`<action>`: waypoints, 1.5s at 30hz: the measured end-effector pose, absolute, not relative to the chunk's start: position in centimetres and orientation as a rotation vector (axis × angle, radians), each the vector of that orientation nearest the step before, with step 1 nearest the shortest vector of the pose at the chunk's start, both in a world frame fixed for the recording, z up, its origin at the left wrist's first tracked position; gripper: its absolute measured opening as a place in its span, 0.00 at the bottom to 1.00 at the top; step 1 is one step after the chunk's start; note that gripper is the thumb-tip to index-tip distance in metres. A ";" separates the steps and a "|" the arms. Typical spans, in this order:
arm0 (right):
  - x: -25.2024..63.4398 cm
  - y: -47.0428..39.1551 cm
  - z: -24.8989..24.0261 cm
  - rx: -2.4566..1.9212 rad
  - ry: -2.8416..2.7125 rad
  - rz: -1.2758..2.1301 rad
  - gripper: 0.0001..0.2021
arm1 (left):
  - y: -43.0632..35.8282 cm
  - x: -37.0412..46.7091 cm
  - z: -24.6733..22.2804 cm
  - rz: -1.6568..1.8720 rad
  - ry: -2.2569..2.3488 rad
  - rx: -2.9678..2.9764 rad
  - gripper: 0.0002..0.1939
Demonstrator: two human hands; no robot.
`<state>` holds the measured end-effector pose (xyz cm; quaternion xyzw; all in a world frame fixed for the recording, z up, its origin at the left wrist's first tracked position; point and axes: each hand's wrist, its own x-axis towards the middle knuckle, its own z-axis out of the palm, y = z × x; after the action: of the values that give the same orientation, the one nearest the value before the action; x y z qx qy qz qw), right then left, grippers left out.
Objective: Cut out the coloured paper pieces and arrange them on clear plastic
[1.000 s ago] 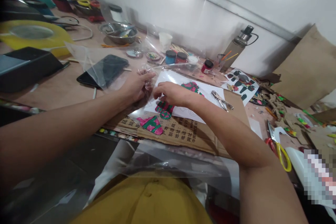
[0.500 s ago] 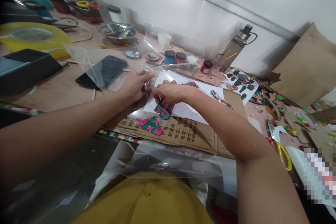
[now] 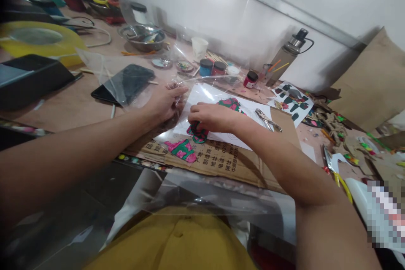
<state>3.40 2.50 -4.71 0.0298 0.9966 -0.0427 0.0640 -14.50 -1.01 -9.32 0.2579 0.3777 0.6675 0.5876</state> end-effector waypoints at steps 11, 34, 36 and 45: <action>4.4 2.2 -6.2 -0.209 2.963 0.399 0.14 | -1.0 -14.5 -9.3 1.565 0.918 0.594 0.16; 2.7 -4.7 -6.0 1.146 3.049 -0.086 0.24 | -0.7 -14.5 -9.6 1.588 0.926 0.628 0.14; 1.8 -5.3 -5.8 1.236 2.942 -0.037 0.24 | -0.7 -14.5 -9.7 1.590 0.923 0.641 0.15; 0.8 -5.7 -5.4 1.266 2.832 0.062 0.13 | -1.1 -14.3 -9.3 1.589 0.938 0.632 0.17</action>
<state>0.76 -5.69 -5.37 0.4080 0.9126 0.0200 0.0193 -14.26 -1.10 -9.29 0.2683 0.3981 0.6744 0.5610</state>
